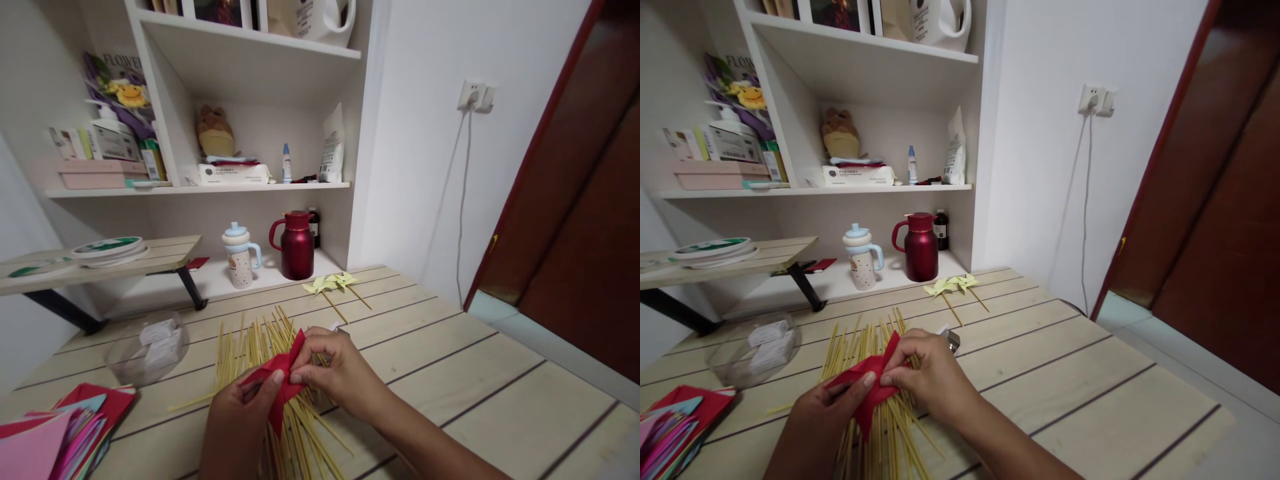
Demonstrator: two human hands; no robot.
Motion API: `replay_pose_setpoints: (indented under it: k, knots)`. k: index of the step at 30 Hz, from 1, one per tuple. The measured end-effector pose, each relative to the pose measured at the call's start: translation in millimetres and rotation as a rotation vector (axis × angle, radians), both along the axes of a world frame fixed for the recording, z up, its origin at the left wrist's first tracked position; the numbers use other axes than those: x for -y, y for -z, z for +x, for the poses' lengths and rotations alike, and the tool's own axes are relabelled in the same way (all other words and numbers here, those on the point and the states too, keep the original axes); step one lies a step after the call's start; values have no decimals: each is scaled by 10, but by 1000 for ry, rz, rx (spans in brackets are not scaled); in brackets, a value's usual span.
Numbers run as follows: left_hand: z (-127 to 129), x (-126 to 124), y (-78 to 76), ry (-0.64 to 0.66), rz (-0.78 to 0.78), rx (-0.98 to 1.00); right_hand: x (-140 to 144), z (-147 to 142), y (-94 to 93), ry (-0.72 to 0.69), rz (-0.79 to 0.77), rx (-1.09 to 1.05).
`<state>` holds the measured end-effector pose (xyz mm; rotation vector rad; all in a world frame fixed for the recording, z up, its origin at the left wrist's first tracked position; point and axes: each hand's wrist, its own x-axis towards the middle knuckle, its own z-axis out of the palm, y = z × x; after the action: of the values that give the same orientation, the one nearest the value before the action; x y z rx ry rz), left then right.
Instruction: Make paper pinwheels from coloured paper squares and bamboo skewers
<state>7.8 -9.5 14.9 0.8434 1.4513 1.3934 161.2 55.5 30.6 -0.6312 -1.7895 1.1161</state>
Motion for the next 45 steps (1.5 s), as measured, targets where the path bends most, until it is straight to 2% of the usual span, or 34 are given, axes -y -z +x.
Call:
replay_pose_setpoints:
  k: [6, 18, 23, 31, 35, 37, 41, 45]
  knots:
    - [-13, -36, 47, 44, 56, 26, 11, -5, 3, 67, 6, 51]
    - [11, 24, -27, 23, -23, 83, 29, -13, -25, 121, 60, 92]
    - [-26, 47, -76, 47, -13, 6, 58, -37, -47, 139, 80, 79]
    - [-34, 26, -184, 99, 13, -87, 92, -61, -86, 171, 27, 48]
    - [-26, 13, -143, 61, -75, -169, 80, -63, -90, 176, 26, 48]
    - [-10, 11, -130, 43, -102, -124, 77, -67, -90, 186, 28, 39]
    - [37, 9, -189, 29, -157, -27, 84, -72, -91, 211, 20, 19]
    - [44, -6, -226, -22, -139, -130, 97, -83, -87, 209, 26, 29]
